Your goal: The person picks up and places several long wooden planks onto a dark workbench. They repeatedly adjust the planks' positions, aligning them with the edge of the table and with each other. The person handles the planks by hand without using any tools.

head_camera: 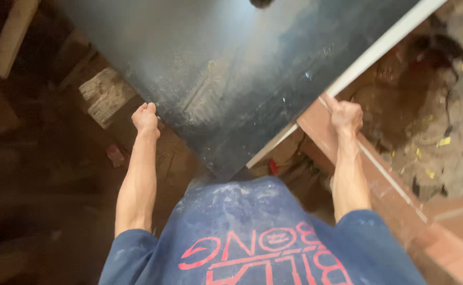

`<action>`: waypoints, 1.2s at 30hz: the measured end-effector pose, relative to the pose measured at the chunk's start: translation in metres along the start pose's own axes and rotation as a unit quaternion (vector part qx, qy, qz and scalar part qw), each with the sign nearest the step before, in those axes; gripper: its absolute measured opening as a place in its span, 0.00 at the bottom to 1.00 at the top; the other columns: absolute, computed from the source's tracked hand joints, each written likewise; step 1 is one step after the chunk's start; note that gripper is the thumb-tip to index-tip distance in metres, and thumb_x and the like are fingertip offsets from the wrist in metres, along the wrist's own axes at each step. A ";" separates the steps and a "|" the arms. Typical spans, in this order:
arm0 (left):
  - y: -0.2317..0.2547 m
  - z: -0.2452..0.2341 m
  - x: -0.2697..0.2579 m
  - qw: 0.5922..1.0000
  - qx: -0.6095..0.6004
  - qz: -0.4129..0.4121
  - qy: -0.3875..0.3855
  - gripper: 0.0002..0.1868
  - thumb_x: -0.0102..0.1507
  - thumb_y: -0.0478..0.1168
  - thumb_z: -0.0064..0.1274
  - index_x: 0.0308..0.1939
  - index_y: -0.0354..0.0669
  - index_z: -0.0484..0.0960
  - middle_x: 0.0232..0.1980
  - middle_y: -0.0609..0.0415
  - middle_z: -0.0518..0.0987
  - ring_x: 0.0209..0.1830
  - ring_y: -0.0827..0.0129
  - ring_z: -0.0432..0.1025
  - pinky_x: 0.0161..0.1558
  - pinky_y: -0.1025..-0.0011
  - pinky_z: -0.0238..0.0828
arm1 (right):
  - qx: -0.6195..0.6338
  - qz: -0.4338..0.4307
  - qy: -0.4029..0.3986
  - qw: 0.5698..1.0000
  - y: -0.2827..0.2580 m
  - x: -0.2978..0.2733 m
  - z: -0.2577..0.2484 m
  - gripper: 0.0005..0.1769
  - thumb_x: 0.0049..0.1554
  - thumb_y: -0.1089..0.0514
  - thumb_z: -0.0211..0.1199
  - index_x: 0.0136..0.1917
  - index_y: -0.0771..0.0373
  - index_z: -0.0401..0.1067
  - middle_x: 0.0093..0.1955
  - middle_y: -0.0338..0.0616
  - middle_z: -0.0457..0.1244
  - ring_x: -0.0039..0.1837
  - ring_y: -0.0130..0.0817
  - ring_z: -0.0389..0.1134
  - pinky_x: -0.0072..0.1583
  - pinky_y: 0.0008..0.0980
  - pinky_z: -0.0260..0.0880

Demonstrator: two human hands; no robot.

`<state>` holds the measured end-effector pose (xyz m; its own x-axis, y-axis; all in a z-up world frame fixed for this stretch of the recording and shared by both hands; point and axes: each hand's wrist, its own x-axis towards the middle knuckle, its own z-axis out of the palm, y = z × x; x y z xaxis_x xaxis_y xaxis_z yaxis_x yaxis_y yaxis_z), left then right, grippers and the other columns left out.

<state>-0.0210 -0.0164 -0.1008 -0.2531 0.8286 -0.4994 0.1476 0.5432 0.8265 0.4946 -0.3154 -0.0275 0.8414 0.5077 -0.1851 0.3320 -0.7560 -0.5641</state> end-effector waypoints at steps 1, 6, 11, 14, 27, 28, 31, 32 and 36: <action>0.000 0.001 0.004 1.000 -0.018 0.003 -0.016 0.12 0.66 0.38 0.55 0.52 0.37 0.80 0.39 0.61 0.80 0.30 0.78 0.72 0.31 0.74 0.71 | -0.002 -0.014 0.006 1.000 -0.002 0.004 0.002 0.34 0.57 0.26 0.68 0.30 0.59 0.77 0.27 0.46 0.65 0.32 0.38 0.66 0.40 0.41 0.63; -0.004 -0.009 0.003 0.998 0.036 -0.046 -0.032 0.06 0.66 0.35 0.54 0.45 0.37 0.81 0.36 0.59 0.77 0.28 0.76 0.68 0.28 0.74 0.66 | -0.007 0.096 -0.020 0.995 0.003 -0.003 0.012 0.32 0.58 0.28 0.66 0.26 0.51 0.66 0.24 0.33 0.57 0.27 0.28 0.52 0.32 0.34 0.51; 0.006 -0.011 0.001 0.996 0.044 -0.046 -0.055 0.06 0.69 0.38 0.51 0.44 0.41 0.81 0.39 0.60 0.80 0.33 0.78 0.70 0.32 0.75 0.68 | 0.030 0.098 -0.004 0.995 0.001 -0.005 0.012 0.33 0.59 0.37 0.68 0.21 0.48 0.57 0.20 0.26 0.51 0.22 0.21 0.42 0.27 0.28 0.41; -0.006 -0.014 0.006 0.994 -0.039 -0.043 -0.094 0.05 0.70 0.37 0.52 0.44 0.39 0.80 0.41 0.58 0.80 0.36 0.74 0.73 0.33 0.73 0.69 | 0.032 0.063 0.017 0.997 0.004 -0.007 0.013 0.34 0.59 0.38 0.69 0.20 0.48 0.58 0.19 0.27 0.52 0.21 0.21 0.43 0.27 0.26 0.43; -0.035 -0.015 0.033 0.994 -0.037 -0.091 -0.044 0.11 0.68 0.36 0.55 0.53 0.40 0.77 0.40 0.59 0.78 0.32 0.72 0.71 0.31 0.71 0.70 | 0.012 0.060 0.006 0.998 -0.012 0.004 0.008 0.35 0.61 0.37 0.68 0.20 0.48 0.58 0.20 0.29 0.52 0.22 0.23 0.42 0.29 0.25 0.40; -0.032 -0.012 0.032 0.994 -0.035 -0.096 -0.033 0.11 0.67 0.36 0.55 0.53 0.42 0.76 0.40 0.59 0.78 0.32 0.73 0.71 0.31 0.71 0.70 | 0.006 0.072 0.000 0.997 -0.013 0.007 0.005 0.34 0.61 0.36 0.68 0.21 0.49 0.59 0.21 0.30 0.53 0.23 0.24 0.44 0.30 0.27 0.42; -0.029 -0.012 0.025 0.995 -0.038 -0.086 -0.039 0.09 0.66 0.37 0.55 0.50 0.44 0.78 0.40 0.59 0.79 0.32 0.74 0.72 0.31 0.72 0.70 | -0.029 0.098 -0.017 0.995 -0.014 0.017 -0.002 0.33 0.60 0.32 0.68 0.24 0.52 0.65 0.25 0.34 0.58 0.27 0.29 0.51 0.34 0.33 0.49; -0.027 -0.008 0.024 0.995 -0.045 -0.076 -0.047 0.08 0.66 0.37 0.55 0.49 0.44 0.79 0.40 0.60 0.79 0.32 0.75 0.72 0.31 0.72 0.70 | -0.053 0.092 -0.019 0.994 -0.011 0.019 -0.007 0.33 0.59 0.30 0.67 0.25 0.53 0.69 0.26 0.36 0.61 0.29 0.32 0.56 0.37 0.36 0.54; -0.028 -0.005 0.017 0.997 0.029 -0.057 -0.033 0.06 0.67 0.34 0.52 0.44 0.33 0.78 0.39 0.57 0.76 0.32 0.73 0.69 0.33 0.71 0.71 | -0.064 0.074 -0.007 0.995 -0.020 0.029 -0.012 0.32 0.51 0.25 0.66 0.35 0.56 0.80 0.39 0.47 0.70 0.43 0.46 0.70 0.49 0.49 0.66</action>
<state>-0.0344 -0.0185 -0.1306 -0.2081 0.7672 -0.6067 0.1773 0.6396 0.7480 0.5174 -0.2904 -0.0117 0.8794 0.3918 -0.2706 0.2572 -0.8691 -0.4225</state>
